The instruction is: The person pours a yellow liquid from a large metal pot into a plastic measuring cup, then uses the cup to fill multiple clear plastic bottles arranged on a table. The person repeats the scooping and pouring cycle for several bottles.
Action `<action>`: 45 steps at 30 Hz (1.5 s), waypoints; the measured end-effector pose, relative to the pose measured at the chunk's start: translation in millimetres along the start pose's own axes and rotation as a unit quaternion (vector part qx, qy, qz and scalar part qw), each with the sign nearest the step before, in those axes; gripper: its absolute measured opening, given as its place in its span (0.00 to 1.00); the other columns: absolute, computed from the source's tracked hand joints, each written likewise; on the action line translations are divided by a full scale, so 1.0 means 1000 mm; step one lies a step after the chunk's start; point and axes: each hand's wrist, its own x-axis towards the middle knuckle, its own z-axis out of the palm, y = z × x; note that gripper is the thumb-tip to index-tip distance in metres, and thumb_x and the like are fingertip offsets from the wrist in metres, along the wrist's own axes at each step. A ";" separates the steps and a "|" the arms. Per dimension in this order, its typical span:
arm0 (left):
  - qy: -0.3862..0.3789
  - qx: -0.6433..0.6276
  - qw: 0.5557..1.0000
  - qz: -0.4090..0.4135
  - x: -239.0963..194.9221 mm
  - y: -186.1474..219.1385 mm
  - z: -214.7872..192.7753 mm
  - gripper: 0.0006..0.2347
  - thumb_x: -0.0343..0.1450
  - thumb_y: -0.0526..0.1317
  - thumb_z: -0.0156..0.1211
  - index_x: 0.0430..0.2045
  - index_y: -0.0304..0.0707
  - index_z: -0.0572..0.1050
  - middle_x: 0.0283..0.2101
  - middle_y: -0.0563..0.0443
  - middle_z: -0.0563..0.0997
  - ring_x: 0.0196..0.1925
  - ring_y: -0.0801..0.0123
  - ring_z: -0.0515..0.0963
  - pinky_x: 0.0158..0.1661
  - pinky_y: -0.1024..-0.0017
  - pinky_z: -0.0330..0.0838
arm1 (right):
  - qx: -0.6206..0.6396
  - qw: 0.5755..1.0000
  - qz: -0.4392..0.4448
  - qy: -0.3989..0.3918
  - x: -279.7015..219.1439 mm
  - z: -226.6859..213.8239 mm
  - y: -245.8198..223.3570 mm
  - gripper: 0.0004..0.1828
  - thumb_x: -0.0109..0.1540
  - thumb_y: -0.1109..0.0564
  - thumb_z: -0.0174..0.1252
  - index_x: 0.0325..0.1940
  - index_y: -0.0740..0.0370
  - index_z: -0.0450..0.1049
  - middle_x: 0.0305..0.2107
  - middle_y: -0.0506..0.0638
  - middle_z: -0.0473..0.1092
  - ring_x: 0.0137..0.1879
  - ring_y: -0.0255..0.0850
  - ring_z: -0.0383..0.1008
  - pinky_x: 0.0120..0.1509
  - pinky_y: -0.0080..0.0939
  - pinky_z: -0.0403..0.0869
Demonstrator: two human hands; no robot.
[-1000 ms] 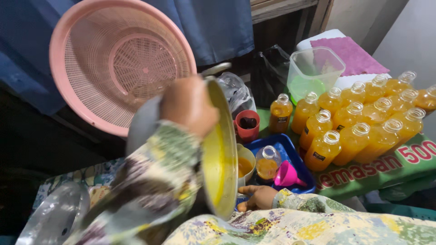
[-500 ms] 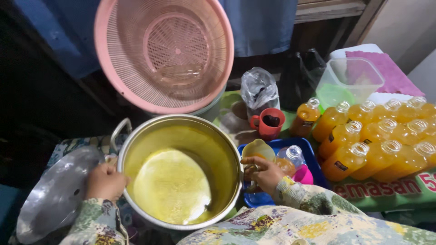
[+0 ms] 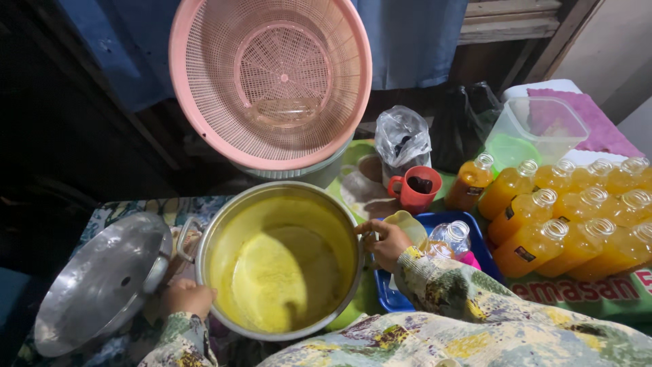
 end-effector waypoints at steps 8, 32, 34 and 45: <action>0.026 0.102 0.994 0.022 -0.050 0.072 -0.038 0.20 0.59 0.36 0.68 0.44 0.29 0.76 0.47 0.28 0.80 0.51 0.43 0.79 0.53 0.55 0.70 | -0.031 0.995 -0.091 0.011 -0.014 -0.012 0.002 0.28 0.60 0.58 0.63 0.64 0.49 0.67 0.41 0.47 0.79 0.44 0.35 0.80 0.42 0.39 0.78; -0.226 -0.071 0.960 0.147 -0.227 0.170 0.290 0.24 0.58 0.39 0.73 0.48 0.33 0.77 0.52 0.37 0.83 0.57 0.52 0.82 0.56 0.61 0.75 | -0.183 0.962 -0.183 0.084 -0.014 -0.146 0.099 0.53 0.42 0.53 0.80 0.66 0.54 0.60 0.54 0.56 0.75 0.62 0.47 0.76 0.65 0.44 0.72; -0.216 -0.050 0.964 0.146 -0.222 0.166 0.296 0.22 0.61 0.40 0.71 0.48 0.32 0.76 0.51 0.35 0.83 0.57 0.50 0.82 0.55 0.60 0.75 | -0.172 0.964 -0.183 0.083 -0.015 -0.146 0.100 0.50 0.43 0.53 0.80 0.65 0.55 0.61 0.52 0.55 0.76 0.60 0.47 0.77 0.63 0.44 0.74; -0.122 -0.075 0.934 0.326 -0.245 0.186 0.263 0.22 0.62 0.32 0.59 0.49 0.23 0.64 0.46 0.23 0.77 0.49 0.34 0.78 0.51 0.52 0.73 | -0.051 0.969 -0.188 0.151 -0.031 -0.162 0.074 0.47 0.44 0.60 0.75 0.65 0.56 0.63 0.49 0.53 0.77 0.55 0.42 0.79 0.60 0.41 0.77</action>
